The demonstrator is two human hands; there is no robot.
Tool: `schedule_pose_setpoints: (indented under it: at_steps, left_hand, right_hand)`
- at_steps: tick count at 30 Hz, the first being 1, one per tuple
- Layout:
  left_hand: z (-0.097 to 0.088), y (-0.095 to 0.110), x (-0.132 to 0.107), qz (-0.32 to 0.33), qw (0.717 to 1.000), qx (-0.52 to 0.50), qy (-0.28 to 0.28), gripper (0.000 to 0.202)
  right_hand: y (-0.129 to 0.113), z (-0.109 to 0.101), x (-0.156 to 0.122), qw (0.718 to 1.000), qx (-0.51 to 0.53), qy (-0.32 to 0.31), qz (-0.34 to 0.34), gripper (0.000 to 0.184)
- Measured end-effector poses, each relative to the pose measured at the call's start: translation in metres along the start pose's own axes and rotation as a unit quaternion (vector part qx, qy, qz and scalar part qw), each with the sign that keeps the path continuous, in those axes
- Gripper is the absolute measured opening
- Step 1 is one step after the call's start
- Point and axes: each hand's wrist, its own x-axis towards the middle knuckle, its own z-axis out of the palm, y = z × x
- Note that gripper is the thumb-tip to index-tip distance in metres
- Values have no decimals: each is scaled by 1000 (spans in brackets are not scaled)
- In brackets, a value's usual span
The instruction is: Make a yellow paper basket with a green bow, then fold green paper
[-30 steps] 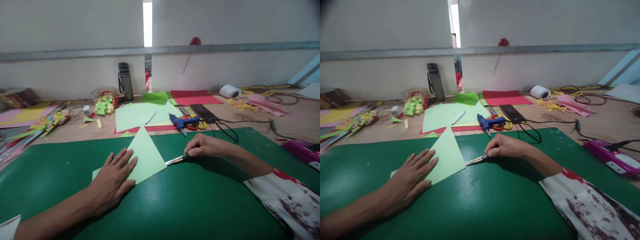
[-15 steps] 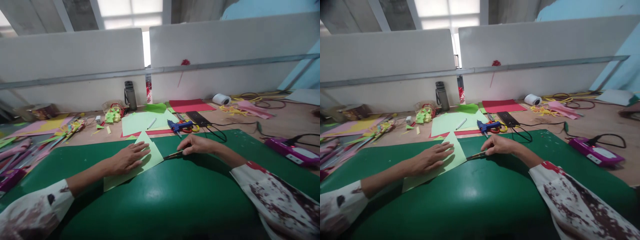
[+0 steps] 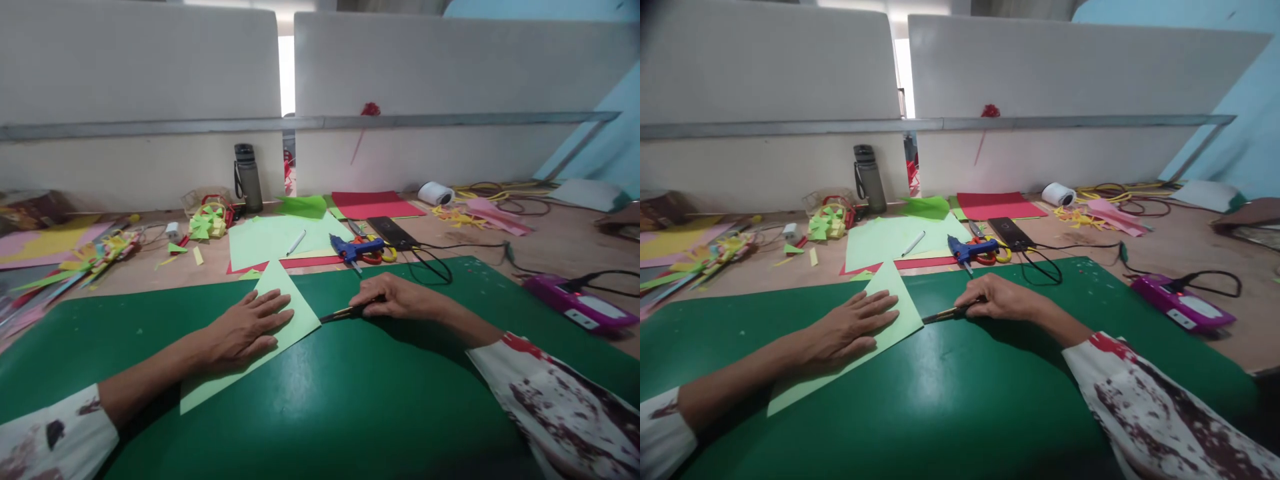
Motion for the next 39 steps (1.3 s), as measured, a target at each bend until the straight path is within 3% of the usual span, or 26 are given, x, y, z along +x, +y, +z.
schedule_pose_setpoints:
  at_steps: [7,14,20,30,39]
  left_hand:
    - [-3,2,2,-9,1000,-7,-19,53]
    - [-5,2,1,-4,1000,-12,-5,51]
    - [-7,3,0,-1,1000,-20,2,51]
    - [-11,9,1,-33,998,-30,-33,49]
    - [-8,7,1,-34,999,-29,-14,45]
  right_hand:
    - [-7,-1,1,997,-65,-12,-42,31]
    - [-9,2,1,995,-91,5,-35,28]
    - [-11,1,1,997,-66,-19,-45,26]
    - [-7,3,1,998,-43,-23,-43,26]
    - [-8,4,-1,998,-42,-27,-47,27]
